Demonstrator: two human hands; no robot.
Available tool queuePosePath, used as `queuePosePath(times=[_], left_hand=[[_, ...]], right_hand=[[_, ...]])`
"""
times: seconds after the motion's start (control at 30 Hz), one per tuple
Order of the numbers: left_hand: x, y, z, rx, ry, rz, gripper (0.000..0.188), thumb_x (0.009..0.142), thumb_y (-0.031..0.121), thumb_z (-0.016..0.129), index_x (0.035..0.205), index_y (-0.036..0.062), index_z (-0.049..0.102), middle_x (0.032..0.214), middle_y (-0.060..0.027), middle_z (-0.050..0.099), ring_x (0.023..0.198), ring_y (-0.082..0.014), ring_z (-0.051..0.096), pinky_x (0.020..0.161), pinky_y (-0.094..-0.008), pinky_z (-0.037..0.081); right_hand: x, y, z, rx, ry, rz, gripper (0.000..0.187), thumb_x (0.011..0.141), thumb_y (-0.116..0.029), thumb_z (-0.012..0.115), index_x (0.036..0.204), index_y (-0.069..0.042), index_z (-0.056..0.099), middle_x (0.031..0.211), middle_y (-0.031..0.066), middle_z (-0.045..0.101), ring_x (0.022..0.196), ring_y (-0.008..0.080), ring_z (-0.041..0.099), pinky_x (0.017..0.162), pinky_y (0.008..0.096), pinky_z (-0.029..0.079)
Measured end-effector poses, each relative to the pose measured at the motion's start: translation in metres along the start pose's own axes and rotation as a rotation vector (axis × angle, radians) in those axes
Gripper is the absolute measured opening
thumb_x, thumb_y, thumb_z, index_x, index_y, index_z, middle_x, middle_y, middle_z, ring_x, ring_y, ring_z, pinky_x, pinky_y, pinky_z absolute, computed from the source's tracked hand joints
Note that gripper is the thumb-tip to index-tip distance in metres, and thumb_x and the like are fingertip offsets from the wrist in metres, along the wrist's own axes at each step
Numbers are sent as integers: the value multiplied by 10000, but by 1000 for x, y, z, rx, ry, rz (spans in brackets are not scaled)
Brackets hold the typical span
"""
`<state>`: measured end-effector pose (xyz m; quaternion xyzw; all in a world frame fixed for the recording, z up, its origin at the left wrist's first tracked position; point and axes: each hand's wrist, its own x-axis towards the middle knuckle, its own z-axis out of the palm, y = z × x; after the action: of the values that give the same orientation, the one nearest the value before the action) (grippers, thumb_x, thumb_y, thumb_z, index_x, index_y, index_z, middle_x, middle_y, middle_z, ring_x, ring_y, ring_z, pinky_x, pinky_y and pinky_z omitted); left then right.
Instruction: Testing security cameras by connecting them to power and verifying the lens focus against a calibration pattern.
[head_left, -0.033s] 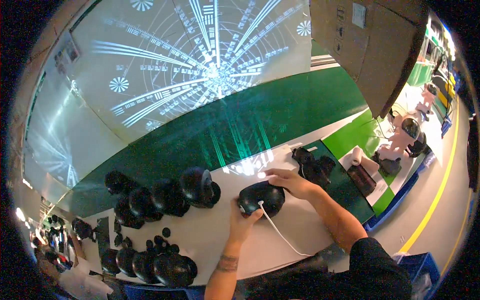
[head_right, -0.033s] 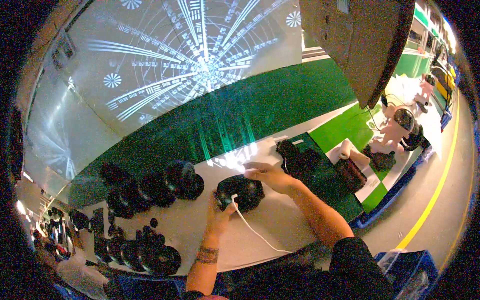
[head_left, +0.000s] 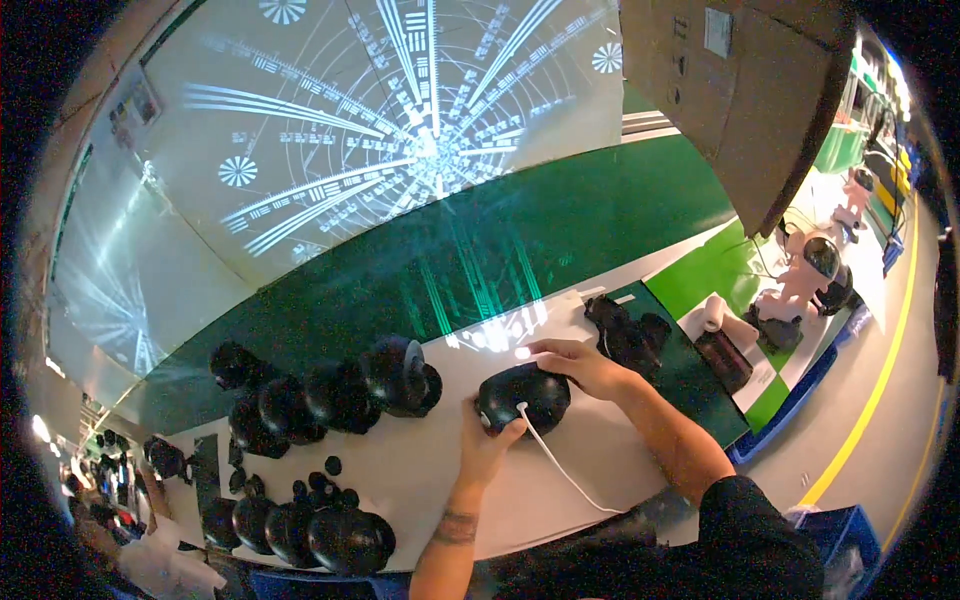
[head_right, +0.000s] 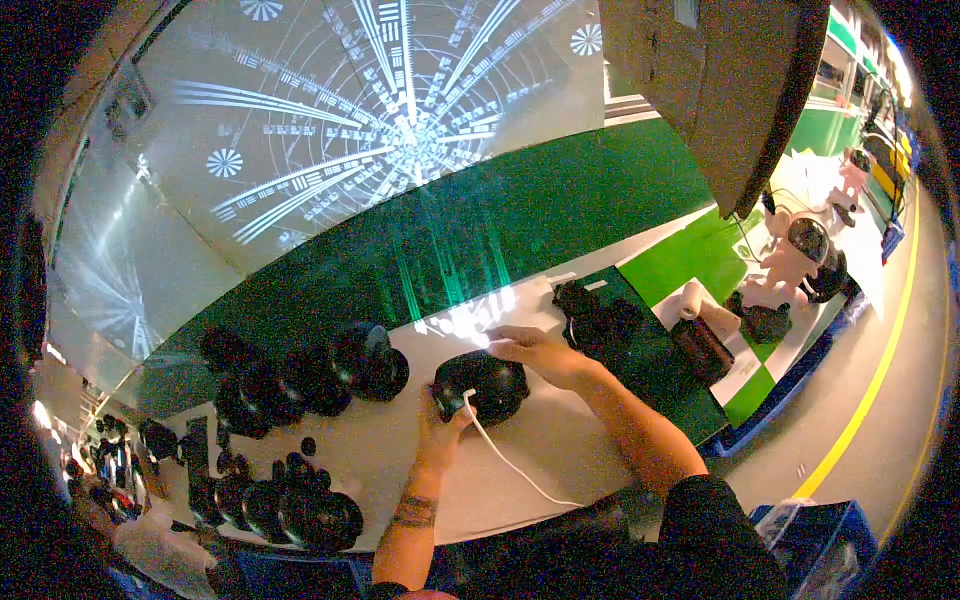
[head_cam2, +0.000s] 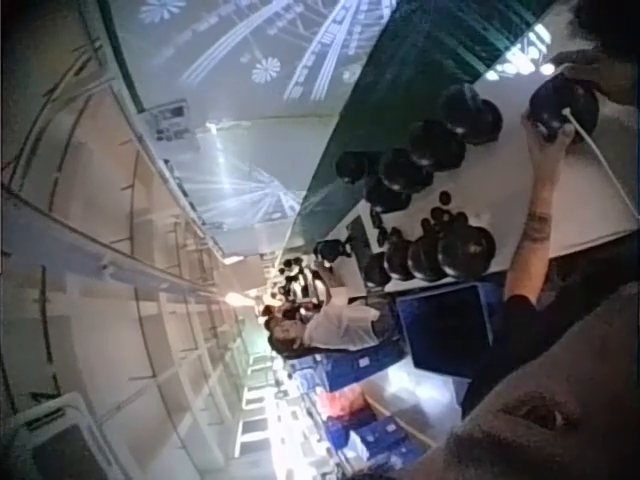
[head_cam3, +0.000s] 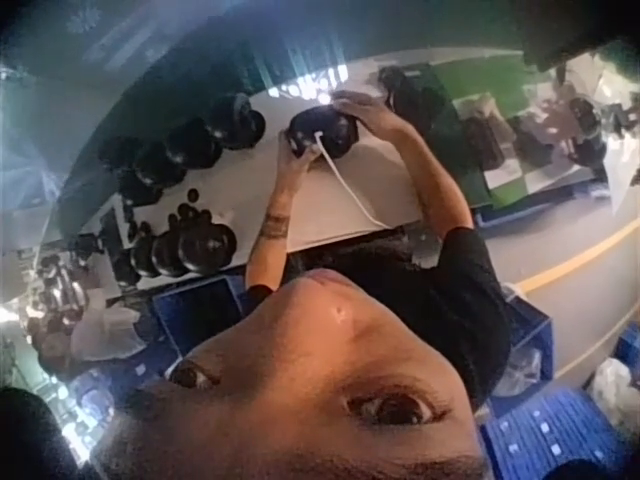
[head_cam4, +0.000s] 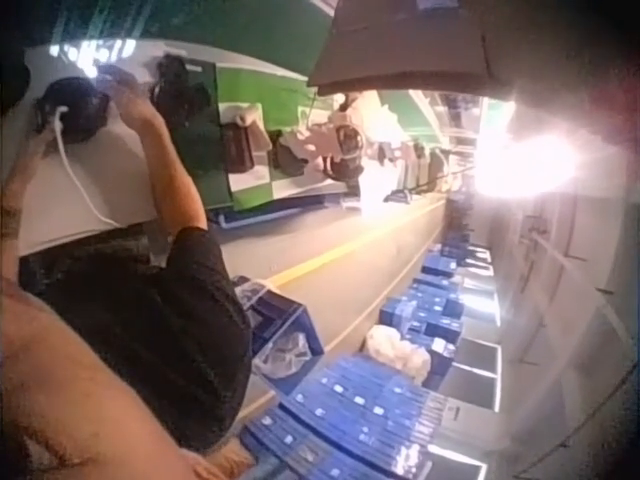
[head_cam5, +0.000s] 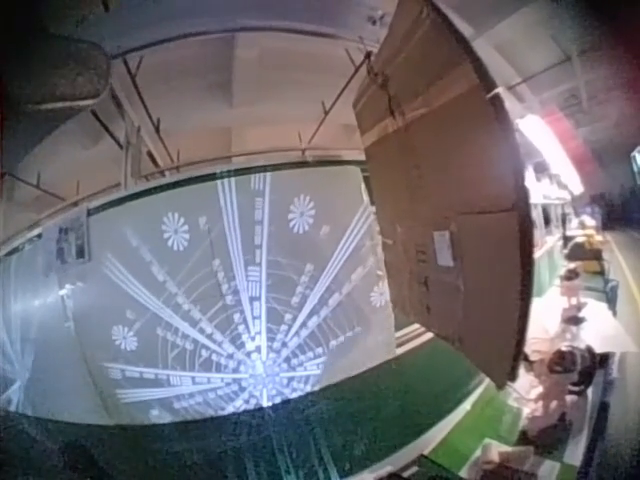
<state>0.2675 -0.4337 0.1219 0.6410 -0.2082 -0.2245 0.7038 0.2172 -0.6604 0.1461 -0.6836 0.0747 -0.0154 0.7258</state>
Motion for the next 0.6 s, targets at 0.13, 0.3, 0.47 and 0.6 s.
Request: queuePosePath(times=[0.13,0.3,0.47,0.6], left_hand=[[2,2,4,-28,-5,58,725,757,315,863,1241,3,422,1153,-90,538,1038,-163,559,877,-295,503],[0,5,7,42,-5,88,618,800,205,786,1290,46,445,1134,-53,549,1024,-166,542,896,-316,494],[-1,4,6,17,-22,45,628,811,211,777,1302,68,413,1139,-50,542,1018,-156,545,843,-302,522],[1,0,7,-95,-8,2,681,767,239,852,1237,11,415,1144,-90,543,1048,-156,560,872,-295,512]], right_hand=[[-3,-8,-5,-39,-45,2,339,977,-212,579,1253,-18,550,1124,74,648,1088,141,565,992,316,425],[-2,-8,-10,-42,-27,-61,300,954,-156,612,1220,-29,557,1053,69,660,1018,139,596,922,301,472],[2,3,-15,5,-39,-82,305,947,-150,628,1216,-27,556,1040,66,660,1009,130,597,910,298,481],[6,8,-12,6,-26,-195,317,941,-175,638,1208,-16,574,1047,80,663,1005,160,615,914,311,485]])
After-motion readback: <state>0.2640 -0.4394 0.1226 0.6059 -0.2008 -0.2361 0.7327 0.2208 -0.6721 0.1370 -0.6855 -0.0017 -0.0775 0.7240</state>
